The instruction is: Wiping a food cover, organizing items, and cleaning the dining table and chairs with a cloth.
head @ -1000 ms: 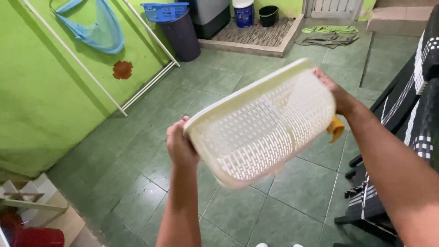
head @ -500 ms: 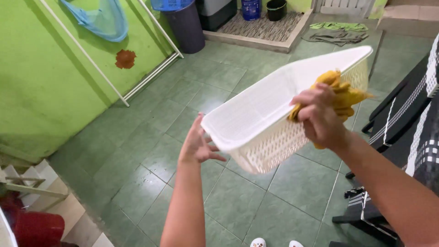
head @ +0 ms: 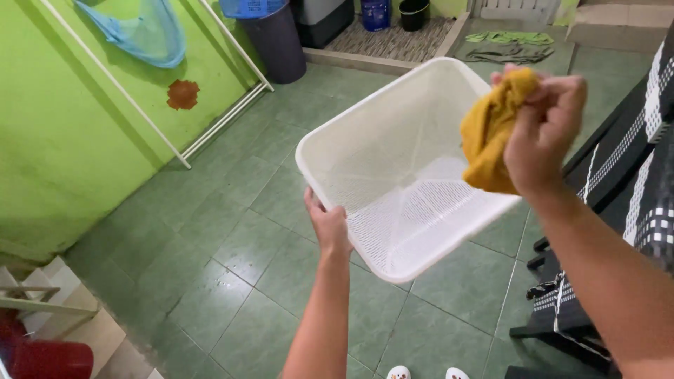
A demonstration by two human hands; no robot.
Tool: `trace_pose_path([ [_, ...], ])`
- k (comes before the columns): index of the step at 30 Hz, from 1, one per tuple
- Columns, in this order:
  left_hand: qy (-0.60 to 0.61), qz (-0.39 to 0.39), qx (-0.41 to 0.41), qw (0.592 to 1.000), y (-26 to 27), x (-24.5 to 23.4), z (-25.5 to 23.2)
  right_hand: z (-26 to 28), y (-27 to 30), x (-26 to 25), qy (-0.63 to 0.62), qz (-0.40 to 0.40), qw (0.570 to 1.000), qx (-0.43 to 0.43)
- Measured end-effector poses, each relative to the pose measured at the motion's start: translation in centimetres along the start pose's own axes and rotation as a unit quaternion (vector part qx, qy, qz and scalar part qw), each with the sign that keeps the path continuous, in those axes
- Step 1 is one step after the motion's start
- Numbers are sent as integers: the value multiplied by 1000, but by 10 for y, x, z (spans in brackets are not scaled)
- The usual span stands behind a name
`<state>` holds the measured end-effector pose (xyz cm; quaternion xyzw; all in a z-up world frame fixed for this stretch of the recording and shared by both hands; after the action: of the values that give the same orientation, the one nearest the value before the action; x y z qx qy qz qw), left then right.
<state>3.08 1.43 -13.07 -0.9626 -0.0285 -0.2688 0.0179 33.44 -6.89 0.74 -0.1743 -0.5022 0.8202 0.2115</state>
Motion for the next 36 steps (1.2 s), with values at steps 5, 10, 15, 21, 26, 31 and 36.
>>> trace_pose_path([
  [5, -141, 89, 63, 984, 37, 40, 5, 16, -27, 118, 41, 2, 993, -111],
  [10, -169, 170, 73, 968, 75, 69, -48, -15, -8, 137, 236, 181, 937, -186],
  [15, -128, 193, 14, 973, 66, 44, -47, -66, -16, 66, 467, 169, 836, -233],
  [21, -59, 193, -17, 979, 56, 28, -101, -133, 1, -70, 583, 216, 778, -86],
  [26, -39, 168, -4, 985, 30, 18, -80, -131, 38, -83, 529, 214, 821, -8],
  [31, -20, 165, -16, 986, 48, 36, -79, -120, 94, -55, 760, 273, 589, -22],
  [36, 4, 219, -33, 975, 62, 55, -77, -152, 106, -10, 439, 21, 888, 135],
])
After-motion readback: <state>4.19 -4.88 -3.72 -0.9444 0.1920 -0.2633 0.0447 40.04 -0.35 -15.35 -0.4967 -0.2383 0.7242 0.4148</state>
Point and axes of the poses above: each hand's wrist, its own y-axis away from the middle knuckle, its own x-axis out of the palm, z = x × y, the point moved 1 cm from there along -y, towards the middle knuckle, and after that the axes turned 5 degrees about z, right-handed, at the moved point
